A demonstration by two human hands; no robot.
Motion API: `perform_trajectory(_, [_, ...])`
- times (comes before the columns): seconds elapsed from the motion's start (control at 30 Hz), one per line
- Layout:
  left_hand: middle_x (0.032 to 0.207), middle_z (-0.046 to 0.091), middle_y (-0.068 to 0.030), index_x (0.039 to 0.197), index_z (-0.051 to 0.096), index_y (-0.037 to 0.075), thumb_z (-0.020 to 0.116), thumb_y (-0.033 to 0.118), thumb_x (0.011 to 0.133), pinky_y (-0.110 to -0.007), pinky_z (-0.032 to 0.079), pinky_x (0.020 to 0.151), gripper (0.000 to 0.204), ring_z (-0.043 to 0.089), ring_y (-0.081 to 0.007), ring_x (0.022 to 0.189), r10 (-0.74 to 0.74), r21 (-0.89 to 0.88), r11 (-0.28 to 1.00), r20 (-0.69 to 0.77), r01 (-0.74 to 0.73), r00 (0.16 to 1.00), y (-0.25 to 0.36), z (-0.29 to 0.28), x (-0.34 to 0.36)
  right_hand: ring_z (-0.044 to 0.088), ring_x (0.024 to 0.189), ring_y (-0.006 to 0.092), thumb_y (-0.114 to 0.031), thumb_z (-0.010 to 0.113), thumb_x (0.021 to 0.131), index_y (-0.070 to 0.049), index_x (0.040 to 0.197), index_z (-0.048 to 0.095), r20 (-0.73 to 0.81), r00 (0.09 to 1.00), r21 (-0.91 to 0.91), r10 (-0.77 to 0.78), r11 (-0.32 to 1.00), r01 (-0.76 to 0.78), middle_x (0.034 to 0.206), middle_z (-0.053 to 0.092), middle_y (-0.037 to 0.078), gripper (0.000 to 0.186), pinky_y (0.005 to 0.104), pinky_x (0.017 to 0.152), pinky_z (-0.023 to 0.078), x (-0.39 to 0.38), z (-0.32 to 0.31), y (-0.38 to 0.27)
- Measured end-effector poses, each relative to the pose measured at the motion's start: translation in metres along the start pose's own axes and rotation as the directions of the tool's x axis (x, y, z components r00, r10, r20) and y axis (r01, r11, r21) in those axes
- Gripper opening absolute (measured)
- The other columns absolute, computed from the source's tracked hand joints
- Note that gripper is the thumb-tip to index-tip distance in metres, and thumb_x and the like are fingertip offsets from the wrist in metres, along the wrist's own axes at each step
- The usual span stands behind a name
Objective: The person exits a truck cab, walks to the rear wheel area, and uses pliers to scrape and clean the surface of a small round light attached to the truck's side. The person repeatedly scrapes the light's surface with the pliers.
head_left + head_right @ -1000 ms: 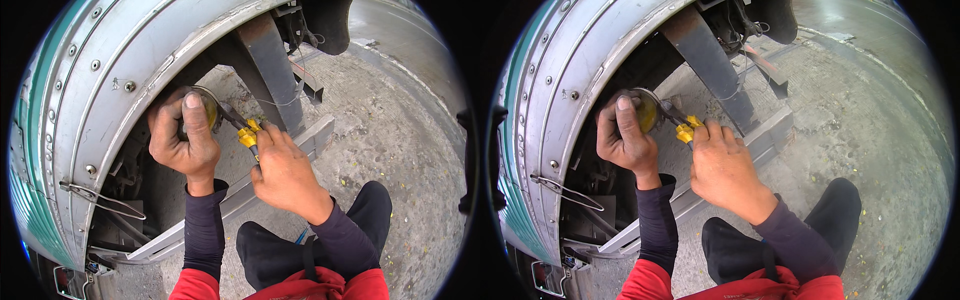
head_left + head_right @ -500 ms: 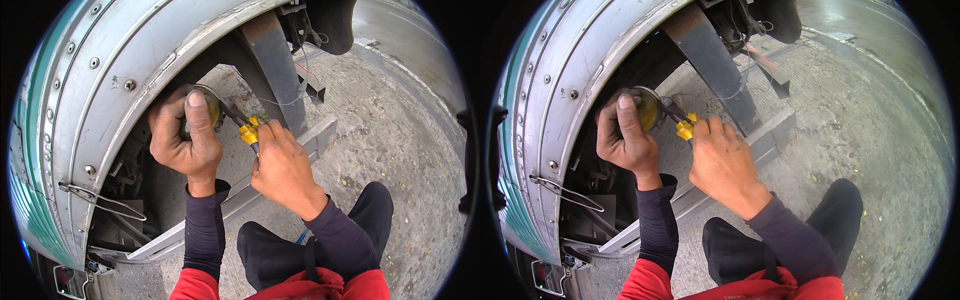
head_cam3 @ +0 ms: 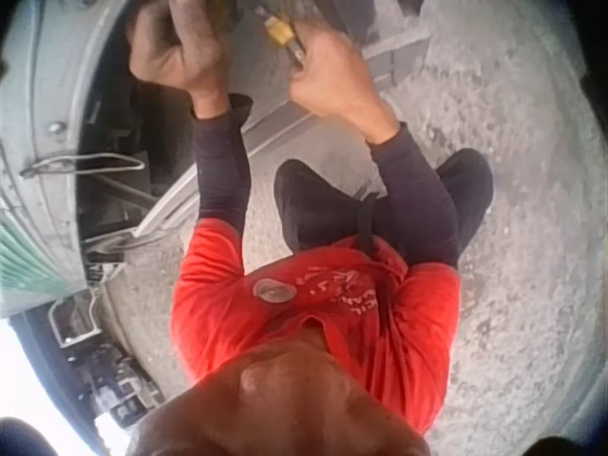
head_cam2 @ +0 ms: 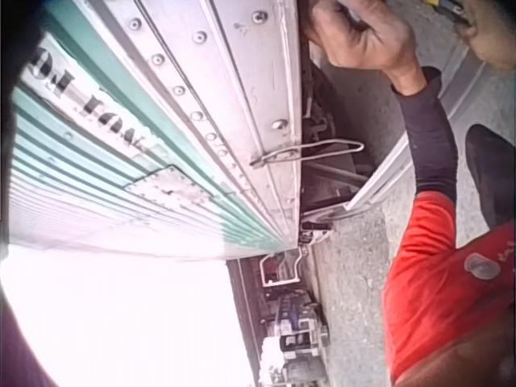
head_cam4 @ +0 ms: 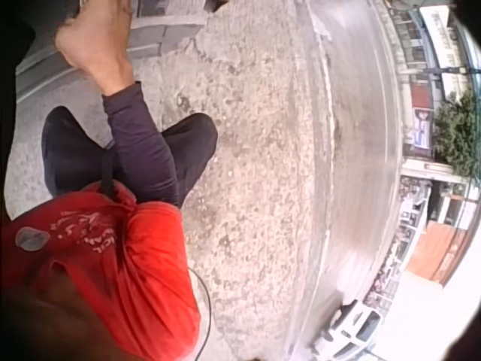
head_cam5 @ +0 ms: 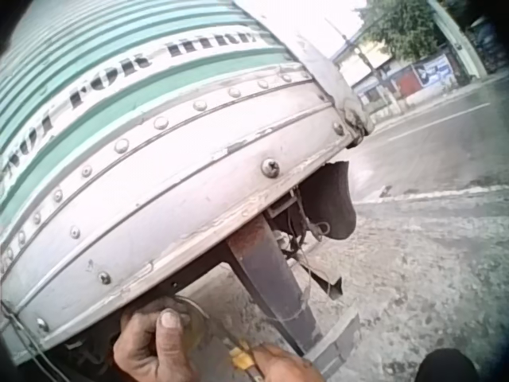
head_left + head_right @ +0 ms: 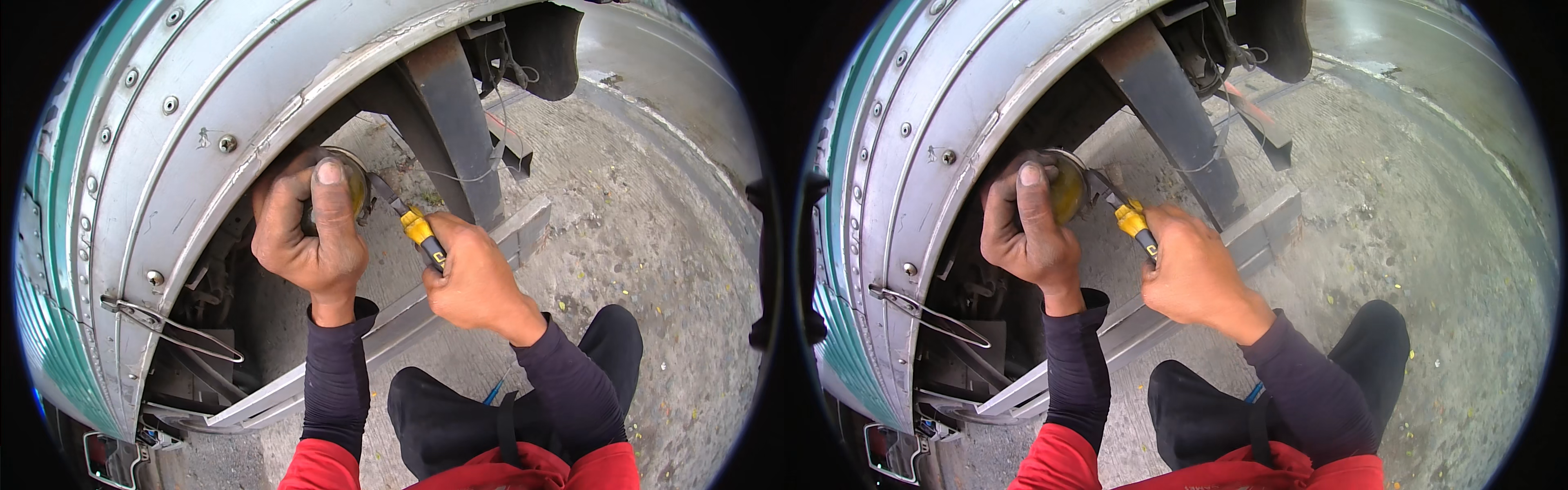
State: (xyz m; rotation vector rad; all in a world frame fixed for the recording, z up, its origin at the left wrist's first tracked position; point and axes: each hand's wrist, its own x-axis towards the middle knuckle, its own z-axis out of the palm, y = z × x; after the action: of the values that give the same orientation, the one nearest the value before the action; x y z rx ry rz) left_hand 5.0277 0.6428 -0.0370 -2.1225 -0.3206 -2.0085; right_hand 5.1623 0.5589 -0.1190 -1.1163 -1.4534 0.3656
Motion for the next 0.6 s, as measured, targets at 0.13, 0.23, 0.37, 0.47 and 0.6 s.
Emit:
perform_trajectory(0.13, [0.084,0.073,-0.0087,0.084,0.071,-0.004,0.068,0.009,0.099,-0.026,0.049,0.078,0.02,0.062,-0.0117,0.079,0.006,0.022,1.0,0.014,-0.006,1.0,0.003,-0.002,0.002,0.057,0.073,0.0399,0.003,0.055,0.072,0.006,0.096,0.059,0.052,0.999,0.119,0.016,0.993,-0.022,0.085,0.059,0.023,0.025,0.043,0.069,0.046,0.002,-0.005,0.003])
perform_trajectory(0.23, [0.084,0.073,-0.0087,0.084,0.071,-0.004,0.068,0.01,0.099,-0.026,0.049,0.078,0.021,0.062,-0.0117,0.079,-0.015,0.014,1.0,0.018,0.015,1.0,0.003,-0.001,0.0,0.053,0.069,0.0243,0.003,0.054,0.073,0.005,0.095,0.06,0.125,0.99,0.157,0.063,0.984,-0.082,0.079,0.056,0.017,0.023,0.0376,0.065,0.044,0.004,-0.009,0.007])
perform_trajectory(0.37, [0.084,0.072,-0.0087,0.084,0.07,-0.004,0.068,0.01,0.099,-0.026,0.049,0.079,0.021,0.062,-0.0126,0.08,-0.041,0.011,0.999,0.027,0.041,0.999,0.006,-0.005,0.001,0.046,0.071,0.0114,0.003,0.053,0.075,0.003,0.095,0.061,0.23,0.967,0.242,0.106,0.957,-0.163,0.073,0.049,0.009,0.021,0.0325,0.062,0.041,0.008,-0.013,0.007])
perform_trajectory(0.47, [0.085,0.072,-0.0089,0.084,0.07,-0.005,0.068,0.011,0.099,-0.027,0.049,0.079,0.022,0.062,-0.0134,0.08,-0.026,0.018,1.0,0.032,0.025,0.999,0.005,-0.003,0.003,0.045,0.073,0.0096,0.004,0.053,0.075,0.003,0.095,0.061,0.279,0.952,0.313,0.128,0.925,-0.216,0.073,0.047,0.007,0.021,0.0307,0.062,0.041,0.01,-0.017,0.013])
perform_trajectory(0.6, [0.084,0.071,-0.0103,0.082,0.069,-0.004,0.069,0.013,0.098,-0.028,0.048,0.079,0.023,0.061,-0.0155,0.08,-0.034,-0.012,0.999,0.013,0.034,0.999,0.007,-0.001,0.002,0.057,0.073,0.0223,0.003,0.056,0.077,0.003,0.095,0.062,0.201,0.976,0.235,0.087,0.963,-0.134,0.078,0.055,0.013,0.02,0.0363,0.068,0.046,0.007,-0.012,0.016])
